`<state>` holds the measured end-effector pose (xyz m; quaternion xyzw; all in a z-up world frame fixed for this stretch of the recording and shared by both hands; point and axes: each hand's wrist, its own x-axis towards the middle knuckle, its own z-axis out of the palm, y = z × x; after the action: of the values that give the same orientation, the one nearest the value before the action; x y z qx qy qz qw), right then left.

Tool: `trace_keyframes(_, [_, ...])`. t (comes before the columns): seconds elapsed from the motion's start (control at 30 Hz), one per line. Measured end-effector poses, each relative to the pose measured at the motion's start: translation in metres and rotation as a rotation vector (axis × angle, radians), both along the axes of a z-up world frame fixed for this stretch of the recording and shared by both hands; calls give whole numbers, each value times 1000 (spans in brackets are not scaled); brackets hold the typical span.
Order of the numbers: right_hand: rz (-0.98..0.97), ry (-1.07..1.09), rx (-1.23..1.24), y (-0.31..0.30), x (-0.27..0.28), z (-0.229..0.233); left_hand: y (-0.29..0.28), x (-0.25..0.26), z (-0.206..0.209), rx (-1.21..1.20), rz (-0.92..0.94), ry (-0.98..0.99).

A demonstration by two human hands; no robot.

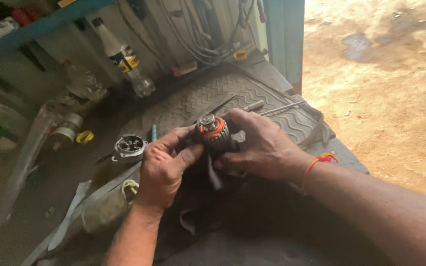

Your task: The person works on a disassembled electric motor armature, using a screwdriver to adjust components and a cloth to wipe the surface. They handle the motor housing and wires, performing maintenance tasks on the bench.

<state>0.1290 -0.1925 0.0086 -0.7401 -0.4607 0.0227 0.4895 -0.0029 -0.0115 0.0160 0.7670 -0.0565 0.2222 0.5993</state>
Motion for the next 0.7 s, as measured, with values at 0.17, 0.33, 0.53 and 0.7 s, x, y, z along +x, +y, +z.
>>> trace_keyframes(0.17, [52,-15,-7,-4,0,2,7,2,-9,-178,25,-21])
trace_keyframes(0.33, [-6,-27,-62,-2,-1,5,4,0,-2,-445,-119,58])
trace_keyframes(0.53, [-135,-56,-156,2,-7,4,-7,3,-1,-209,-115,91])
trace_keyframes(0.7, [-85,-121,-74,3,-6,-7,-10,8,-13,-135,-57,26])
